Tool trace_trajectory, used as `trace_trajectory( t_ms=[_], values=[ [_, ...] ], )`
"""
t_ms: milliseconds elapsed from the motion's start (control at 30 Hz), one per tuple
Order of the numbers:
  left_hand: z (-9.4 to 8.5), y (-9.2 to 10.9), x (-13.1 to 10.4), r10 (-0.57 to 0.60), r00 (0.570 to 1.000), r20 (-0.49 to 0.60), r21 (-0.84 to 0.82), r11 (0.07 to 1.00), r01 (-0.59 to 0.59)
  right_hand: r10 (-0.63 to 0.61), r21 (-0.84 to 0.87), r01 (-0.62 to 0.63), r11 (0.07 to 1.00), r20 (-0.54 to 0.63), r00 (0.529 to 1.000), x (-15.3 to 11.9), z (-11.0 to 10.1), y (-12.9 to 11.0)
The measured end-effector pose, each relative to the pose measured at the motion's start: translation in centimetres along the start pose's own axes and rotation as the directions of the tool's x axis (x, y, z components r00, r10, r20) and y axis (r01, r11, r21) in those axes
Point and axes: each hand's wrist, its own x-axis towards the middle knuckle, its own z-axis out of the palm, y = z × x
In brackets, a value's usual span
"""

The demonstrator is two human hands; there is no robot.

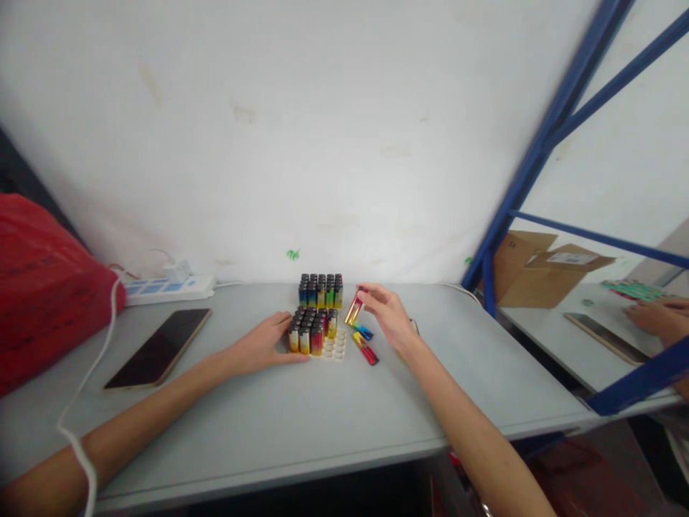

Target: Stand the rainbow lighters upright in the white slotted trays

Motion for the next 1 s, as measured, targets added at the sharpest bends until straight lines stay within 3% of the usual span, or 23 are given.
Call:
trace_trajectory(
  t_ms=[133, 267, 667, 833, 1000],
  values=[
    [0.1, -0.1, 0.0, 0.009, 1.000, 0.010, 0.002, 1.000, -0.009, 0.078, 0.206, -0.090, 0.974, 0.065, 0.995, -0.9, 1.5, 0.2],
    [0.1, -0.2, 0.0, -0.001, 1.000, 0.019, -0.003, 1.000, 0.001, 0.145, 0.257, -0.169, 0.951, 0.109, 0.983, -1.2, 2.0, 0.4],
    [0.2, -0.3, 0.0, -0.017, 1.000, 0.022, -0.046, 0.999, 0.018, 0.137, 0.005, -0.139, 0.990, 0.137, 0.981, -1.2, 2.2, 0.9],
    [0.0, 0.1, 0.0, -0.021, 0.999, 0.044, -0.010, 1.000, 0.021, 0.184, -0.066, -0.174, 0.983, 0.206, 0.961, -1.6, 2.5, 1.2],
    [-0.1, 0.1, 0.0, -0.009, 1.000, 0.025, -0.014, 1.000, 0.010, -0.002, -0.321, 0.049, 0.946, 0.144, 0.990, -1.7, 2.4, 1.7]
  ],
)
